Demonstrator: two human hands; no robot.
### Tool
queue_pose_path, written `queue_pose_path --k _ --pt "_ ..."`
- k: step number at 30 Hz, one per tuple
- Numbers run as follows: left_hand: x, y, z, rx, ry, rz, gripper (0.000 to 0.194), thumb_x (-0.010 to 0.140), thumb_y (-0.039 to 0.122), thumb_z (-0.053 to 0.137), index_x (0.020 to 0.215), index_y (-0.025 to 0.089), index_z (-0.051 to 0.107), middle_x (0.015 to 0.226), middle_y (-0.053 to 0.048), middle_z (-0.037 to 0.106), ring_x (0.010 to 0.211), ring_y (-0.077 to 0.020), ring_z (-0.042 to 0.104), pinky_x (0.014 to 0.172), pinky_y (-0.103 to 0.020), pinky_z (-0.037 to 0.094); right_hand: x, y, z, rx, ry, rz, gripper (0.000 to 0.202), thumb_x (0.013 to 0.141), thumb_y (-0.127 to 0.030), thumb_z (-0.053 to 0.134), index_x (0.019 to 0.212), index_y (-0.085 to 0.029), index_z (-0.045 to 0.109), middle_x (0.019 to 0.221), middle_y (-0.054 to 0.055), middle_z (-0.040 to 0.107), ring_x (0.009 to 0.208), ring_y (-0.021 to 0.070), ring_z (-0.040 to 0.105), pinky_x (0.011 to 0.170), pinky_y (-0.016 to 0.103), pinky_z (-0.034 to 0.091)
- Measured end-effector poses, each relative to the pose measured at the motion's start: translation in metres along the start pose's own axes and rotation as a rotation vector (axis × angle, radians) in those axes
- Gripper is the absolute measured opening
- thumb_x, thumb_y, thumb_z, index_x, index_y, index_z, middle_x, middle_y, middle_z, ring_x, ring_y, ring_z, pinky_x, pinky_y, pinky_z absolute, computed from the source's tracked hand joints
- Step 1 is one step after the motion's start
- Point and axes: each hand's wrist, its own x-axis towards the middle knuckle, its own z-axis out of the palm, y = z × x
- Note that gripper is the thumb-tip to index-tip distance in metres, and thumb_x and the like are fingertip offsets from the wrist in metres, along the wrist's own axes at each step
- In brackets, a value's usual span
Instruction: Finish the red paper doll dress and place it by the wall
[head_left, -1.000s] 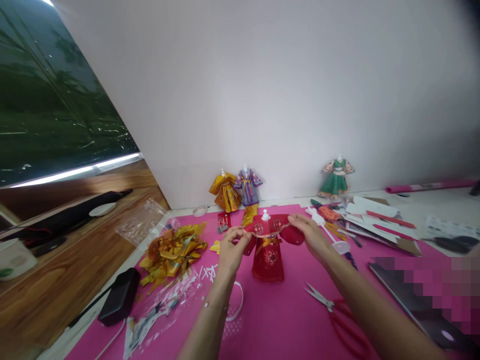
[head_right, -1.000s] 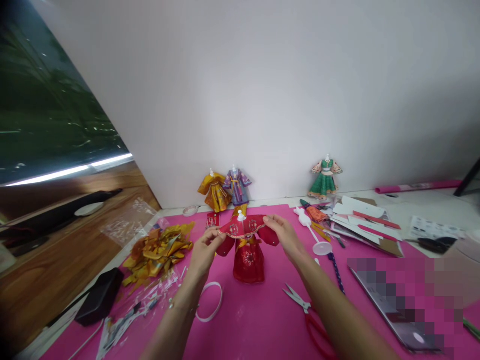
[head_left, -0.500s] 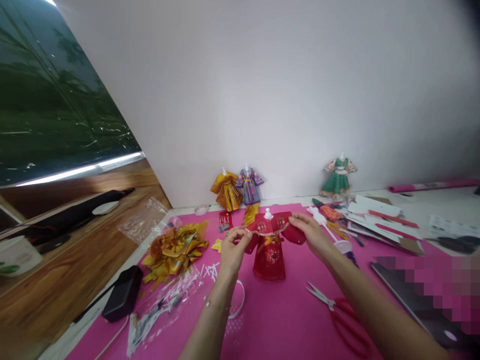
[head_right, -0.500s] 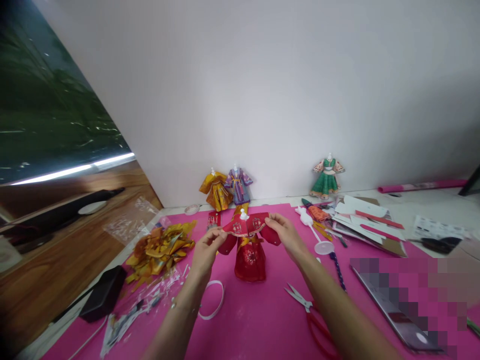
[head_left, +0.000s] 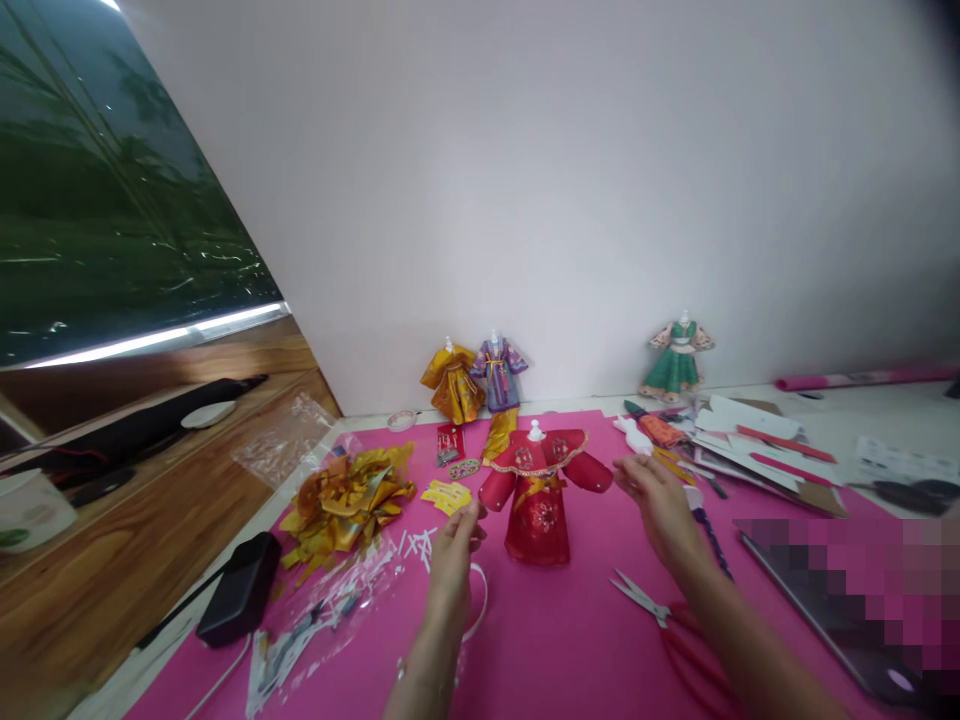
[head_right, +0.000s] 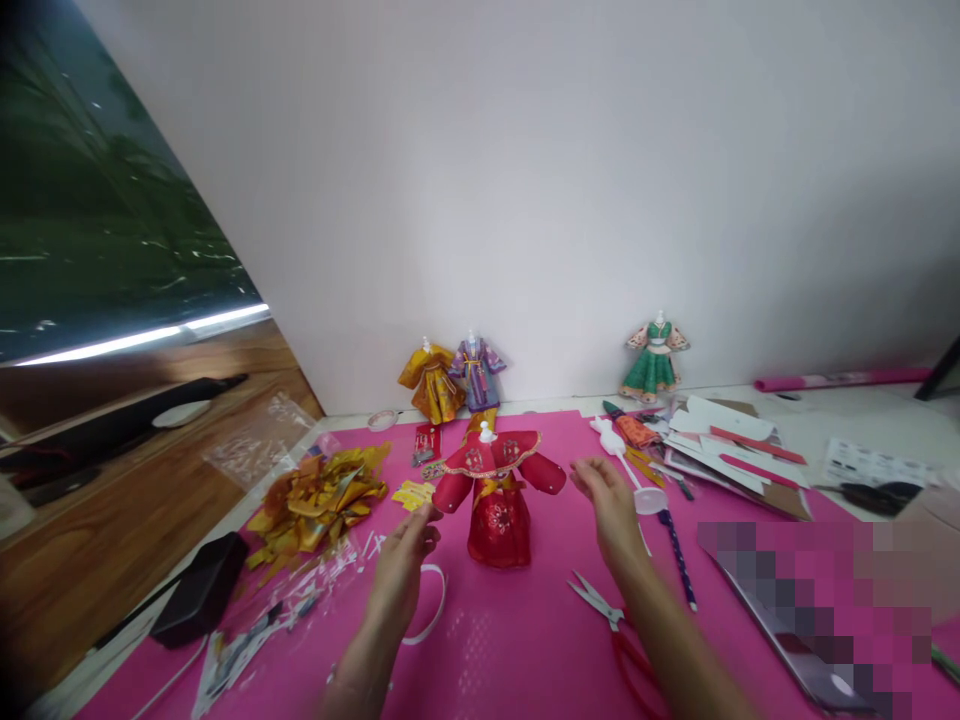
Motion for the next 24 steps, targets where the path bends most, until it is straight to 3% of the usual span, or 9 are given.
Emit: queue_pose_path --k 4,8,15,20,24 --pt "0.003 0.004 0.011 -0.142 -0.061 -0.109 0.052 0.053 0.060 0.082 0.078 0.016 0.070 0.071 0.001 0.065 0.051 -0.0057 0.043 0.057 -0.023 0.035 -0.021 0.015 -0.005 -0.021 0.001 0.029 0.030 0.069 -0.054 0.074 0.071 -0.025 0.070 0.077 0.001 0.067 0.075 0.0198 0.059 0.079 0.036 0.051" --pt "0.007 0.010 0.017 -0.243 -0.074 -0.200 0.053 0.046 0.051 0.088 0.079 0.017 0.065 0.067 0.005 0.061 0.052 -0.0054 0.049 0.057 -0.022 0.038 -0.033 0.014 0.005 -0.044 -0.089 0.054 0.036 0.063 -0.051 0.082 0.084 -0.023 0.076 0.086 0.003 0.073 0.081 0.0214 0.061 0.083 0.037 0.049" --pt "0.012 0.019 0.018 -0.302 -0.102 -0.250 0.046 0.053 0.045 0.088 0.078 0.019 0.059 0.069 0.006 0.061 0.053 -0.0062 0.052 0.056 -0.022 0.039 -0.034 0.017 0.008 -0.070 -0.095 0.036 0.037 0.063 -0.053 0.081 0.081 -0.022 0.074 0.085 0.002 0.073 0.085 0.0221 0.061 0.085 0.036 0.047" --pt "0.012 0.012 0.015 -0.241 -0.072 -0.201 0.049 0.053 0.053 0.084 0.078 0.018 0.061 0.067 0.004 0.060 0.051 -0.0078 0.051 0.055 -0.024 0.040 -0.031 0.029 -0.001 -0.085 -0.056 0.034 0.040 0.061 -0.056 0.080 0.082 -0.023 0.074 0.086 0.003 0.072 0.084 0.0234 0.063 0.085 0.038 0.050" --pt "0.013 0.011 0.003 -0.123 0.035 0.007 0.047 0.055 0.058 0.080 0.072 0.018 0.062 0.065 0.003 0.059 0.052 -0.0092 0.047 0.055 -0.025 0.037 -0.041 0.026 -0.014 -0.120 -0.008 0.036 0.036 0.064 -0.053 0.079 0.086 -0.025 0.074 0.091 0.003 0.073 0.093 0.0257 0.064 0.089 0.039 0.049"
